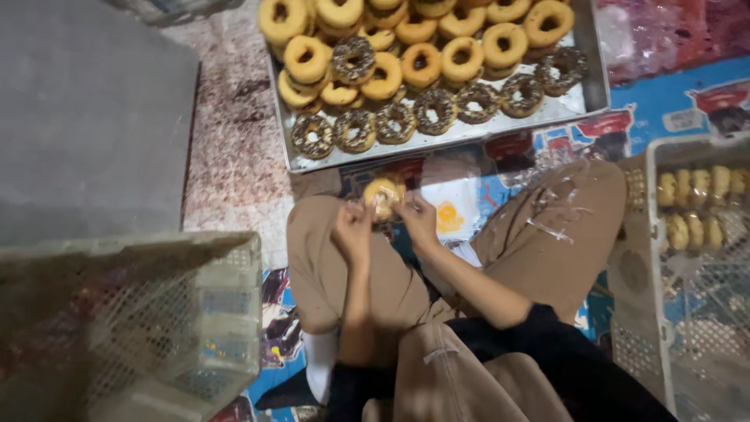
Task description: The person sits on the floor and repeatedly picks donuts from a metal tray, places them into small plastic bags, and arranges the sealed bags in a white crate. The process is continuous and repetitive throughout the clip.
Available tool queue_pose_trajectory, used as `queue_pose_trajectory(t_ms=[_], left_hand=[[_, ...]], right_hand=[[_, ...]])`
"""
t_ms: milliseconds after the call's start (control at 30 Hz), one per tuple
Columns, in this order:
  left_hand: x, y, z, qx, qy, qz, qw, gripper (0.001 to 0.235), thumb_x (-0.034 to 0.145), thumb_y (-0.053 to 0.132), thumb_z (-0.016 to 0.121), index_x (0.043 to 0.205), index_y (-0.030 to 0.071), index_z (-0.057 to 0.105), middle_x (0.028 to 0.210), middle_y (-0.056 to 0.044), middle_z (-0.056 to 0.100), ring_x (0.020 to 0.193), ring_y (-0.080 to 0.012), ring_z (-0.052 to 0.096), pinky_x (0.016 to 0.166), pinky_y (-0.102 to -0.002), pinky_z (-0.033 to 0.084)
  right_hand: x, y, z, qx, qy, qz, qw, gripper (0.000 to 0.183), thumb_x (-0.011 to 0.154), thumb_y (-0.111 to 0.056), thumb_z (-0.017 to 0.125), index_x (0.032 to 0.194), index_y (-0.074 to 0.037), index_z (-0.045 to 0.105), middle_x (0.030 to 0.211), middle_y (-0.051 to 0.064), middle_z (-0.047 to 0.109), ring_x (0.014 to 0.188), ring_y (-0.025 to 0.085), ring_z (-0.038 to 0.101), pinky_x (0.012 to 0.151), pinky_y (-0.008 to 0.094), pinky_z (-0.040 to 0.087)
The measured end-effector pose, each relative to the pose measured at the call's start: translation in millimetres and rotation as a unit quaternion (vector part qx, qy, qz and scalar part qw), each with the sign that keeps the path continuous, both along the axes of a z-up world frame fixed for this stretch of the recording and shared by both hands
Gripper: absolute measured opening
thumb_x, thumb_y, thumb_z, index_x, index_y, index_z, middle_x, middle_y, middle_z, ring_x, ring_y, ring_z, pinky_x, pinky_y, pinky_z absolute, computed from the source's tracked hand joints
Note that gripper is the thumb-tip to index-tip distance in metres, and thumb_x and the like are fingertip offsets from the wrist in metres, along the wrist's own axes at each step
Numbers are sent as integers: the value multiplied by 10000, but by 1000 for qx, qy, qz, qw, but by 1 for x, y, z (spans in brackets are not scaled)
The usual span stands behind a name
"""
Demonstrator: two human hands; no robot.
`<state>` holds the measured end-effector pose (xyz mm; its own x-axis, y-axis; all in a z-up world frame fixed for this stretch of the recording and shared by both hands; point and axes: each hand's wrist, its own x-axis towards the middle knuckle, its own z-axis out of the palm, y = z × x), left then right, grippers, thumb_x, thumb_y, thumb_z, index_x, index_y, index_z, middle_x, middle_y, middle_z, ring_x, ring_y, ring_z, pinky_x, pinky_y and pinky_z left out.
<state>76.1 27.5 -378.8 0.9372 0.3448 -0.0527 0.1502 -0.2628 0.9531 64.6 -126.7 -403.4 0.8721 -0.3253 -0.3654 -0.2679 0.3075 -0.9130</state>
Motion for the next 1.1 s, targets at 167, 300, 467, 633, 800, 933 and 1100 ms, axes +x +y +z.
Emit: queue_pose_trajectory(t_ms=[167, 300, 467, 633, 800, 933, 1100], left_hand=[[90, -25, -40, 225, 249, -130, 933, 489, 893, 475, 772, 992, -4, 780, 972, -288, 726, 945, -433, 709, 866, -503, 539], [83, -29, -23, 41, 234, -152, 960, 384, 946, 393, 574, 1093, 105, 782, 952, -171, 770, 819, -258, 734, 705, -398, 583], [11, -96, 67, -174, 123, -196, 957, 545, 1106, 497, 481, 1301, -8, 546, 1191, -132, 590, 1110, -256, 586, 934, -391, 510], [-54, -196, 157, -82, -41, -501, 861, 765, 1060, 606, 371, 1565, 33, 421, 1551, -199, 332, 1480, -287, 309, 1205, -478, 248], [-51, -224, 178, -69, -6, -501, 863, 741, 1069, 617, 327, 1498, 40, 506, 1532, -152, 474, 1469, -295, 398, 1201, -490, 295], [-27, -198, 159, -86, 47, -441, 892, 670, 1071, 553, 344, 1440, 33, 549, 1473, -139, 556, 1382, -289, 511, 1101, -448, 407], [-13, -130, 136, -191, 165, -272, 929, 605, 1035, 483, 378, 1448, 58, 498, 1382, -134, 580, 1158, -301, 631, 884, -431, 487]], right_hand=[[56, 14, -15, -219, 27, -48, 974, 347, 754, -201, 903, 869, -25, 627, 776, 77, 675, 705, 155, 637, 637, 300, 522], [61, 16, 26, 170, 252, -90, 949, 543, 762, -125, 859, 1139, -113, 468, 988, 86, 643, 818, 192, 674, 689, 408, 589], [-1, -78, 124, 220, -33, 100, 970, 608, 806, -71, 829, 1329, -58, 520, 1185, 66, 688, 1078, 162, 683, 948, 354, 570], [-116, -276, 216, -10, -102, -135, 985, 894, 668, -68, 920, 1423, 22, 450, 1233, 149, 677, 1086, 239, 695, 950, 410, 591], [-186, -478, 191, -643, 135, -304, 690, 660, 799, -237, 892, 1341, -34, 575, 1226, 194, 581, 1174, 419, 541, 993, 499, 476], [-190, -575, 102, -675, 265, -268, 635, 706, 704, -230, 847, 1309, -1, 563, 1199, 235, 573, 1147, 453, 514, 1008, 514, 452], [-183, -591, 25, -630, 278, -275, 671, 730, 922, -355, 727, 1497, 13, 466, 1385, 246, 539, 1304, 465, 464, 1154, 535, 379]])
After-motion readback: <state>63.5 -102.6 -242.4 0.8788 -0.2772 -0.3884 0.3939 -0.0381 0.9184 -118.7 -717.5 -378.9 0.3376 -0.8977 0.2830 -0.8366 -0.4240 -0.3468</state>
